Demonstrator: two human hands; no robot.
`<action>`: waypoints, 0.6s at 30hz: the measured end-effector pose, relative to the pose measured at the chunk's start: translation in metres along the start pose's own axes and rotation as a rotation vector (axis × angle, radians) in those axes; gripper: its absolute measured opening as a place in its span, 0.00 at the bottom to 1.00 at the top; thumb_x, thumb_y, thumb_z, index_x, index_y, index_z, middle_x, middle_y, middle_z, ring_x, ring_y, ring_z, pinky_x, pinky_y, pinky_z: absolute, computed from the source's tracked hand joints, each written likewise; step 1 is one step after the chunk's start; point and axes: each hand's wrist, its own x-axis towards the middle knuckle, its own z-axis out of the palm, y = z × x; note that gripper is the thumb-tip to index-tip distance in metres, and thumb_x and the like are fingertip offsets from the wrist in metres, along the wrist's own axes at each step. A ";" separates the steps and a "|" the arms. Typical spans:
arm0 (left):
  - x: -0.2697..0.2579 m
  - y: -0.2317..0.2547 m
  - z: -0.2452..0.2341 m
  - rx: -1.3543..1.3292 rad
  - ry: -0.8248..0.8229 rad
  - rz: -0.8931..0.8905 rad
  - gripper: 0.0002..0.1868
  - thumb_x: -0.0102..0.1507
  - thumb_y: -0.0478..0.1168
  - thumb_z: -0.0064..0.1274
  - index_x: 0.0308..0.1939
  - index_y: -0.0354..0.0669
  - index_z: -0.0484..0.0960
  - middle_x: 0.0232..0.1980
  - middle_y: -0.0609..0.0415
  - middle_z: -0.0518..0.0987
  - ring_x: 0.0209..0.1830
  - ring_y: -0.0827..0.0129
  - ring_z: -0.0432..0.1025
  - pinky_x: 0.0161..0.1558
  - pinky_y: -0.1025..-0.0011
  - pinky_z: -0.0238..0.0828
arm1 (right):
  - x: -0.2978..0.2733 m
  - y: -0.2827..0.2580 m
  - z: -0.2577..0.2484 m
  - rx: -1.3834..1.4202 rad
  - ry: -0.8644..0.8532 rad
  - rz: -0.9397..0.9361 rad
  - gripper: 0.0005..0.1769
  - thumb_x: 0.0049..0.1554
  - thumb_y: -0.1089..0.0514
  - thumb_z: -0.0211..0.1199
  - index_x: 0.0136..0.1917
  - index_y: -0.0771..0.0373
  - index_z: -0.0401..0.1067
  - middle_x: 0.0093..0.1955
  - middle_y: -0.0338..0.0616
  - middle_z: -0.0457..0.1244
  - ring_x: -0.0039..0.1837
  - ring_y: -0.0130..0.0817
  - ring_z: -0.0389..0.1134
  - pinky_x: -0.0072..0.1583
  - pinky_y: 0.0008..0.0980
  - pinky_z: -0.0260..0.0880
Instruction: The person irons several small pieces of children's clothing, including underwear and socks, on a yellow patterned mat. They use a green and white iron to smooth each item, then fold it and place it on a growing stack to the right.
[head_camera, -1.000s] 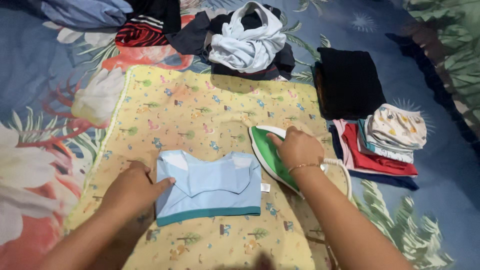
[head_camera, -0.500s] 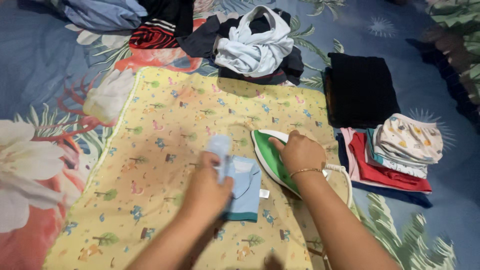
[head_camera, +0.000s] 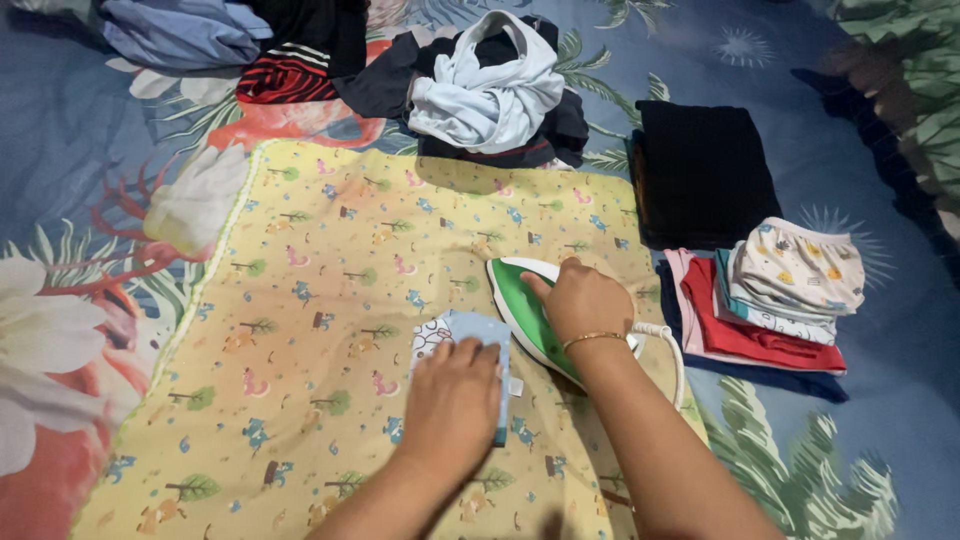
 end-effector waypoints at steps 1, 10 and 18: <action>0.002 -0.009 -0.002 0.065 0.142 0.114 0.23 0.64 0.51 0.49 0.58 0.43 0.78 0.63 0.41 0.75 0.65 0.46 0.66 0.62 0.43 0.57 | 0.000 0.000 -0.001 0.004 0.012 -0.006 0.39 0.57 0.23 0.54 0.49 0.63 0.75 0.41 0.55 0.71 0.44 0.53 0.75 0.45 0.50 0.75; -0.025 -0.054 -0.022 -0.353 0.439 -0.190 0.26 0.58 0.50 0.55 0.57 0.42 0.78 0.58 0.44 0.78 0.52 0.54 0.75 0.53 0.56 0.70 | -0.019 0.008 -0.062 0.087 0.047 -0.063 0.39 0.51 0.20 0.59 0.41 0.60 0.78 0.40 0.56 0.70 0.44 0.53 0.73 0.47 0.50 0.73; -0.057 -0.079 -0.064 -0.288 -0.467 -0.552 0.26 0.59 0.58 0.58 0.26 0.36 0.87 0.24 0.46 0.84 0.29 0.54 0.81 0.40 0.61 0.77 | -0.111 -0.036 -0.071 0.097 0.001 -0.487 0.36 0.46 0.21 0.61 0.37 0.57 0.75 0.32 0.50 0.68 0.35 0.50 0.71 0.39 0.49 0.71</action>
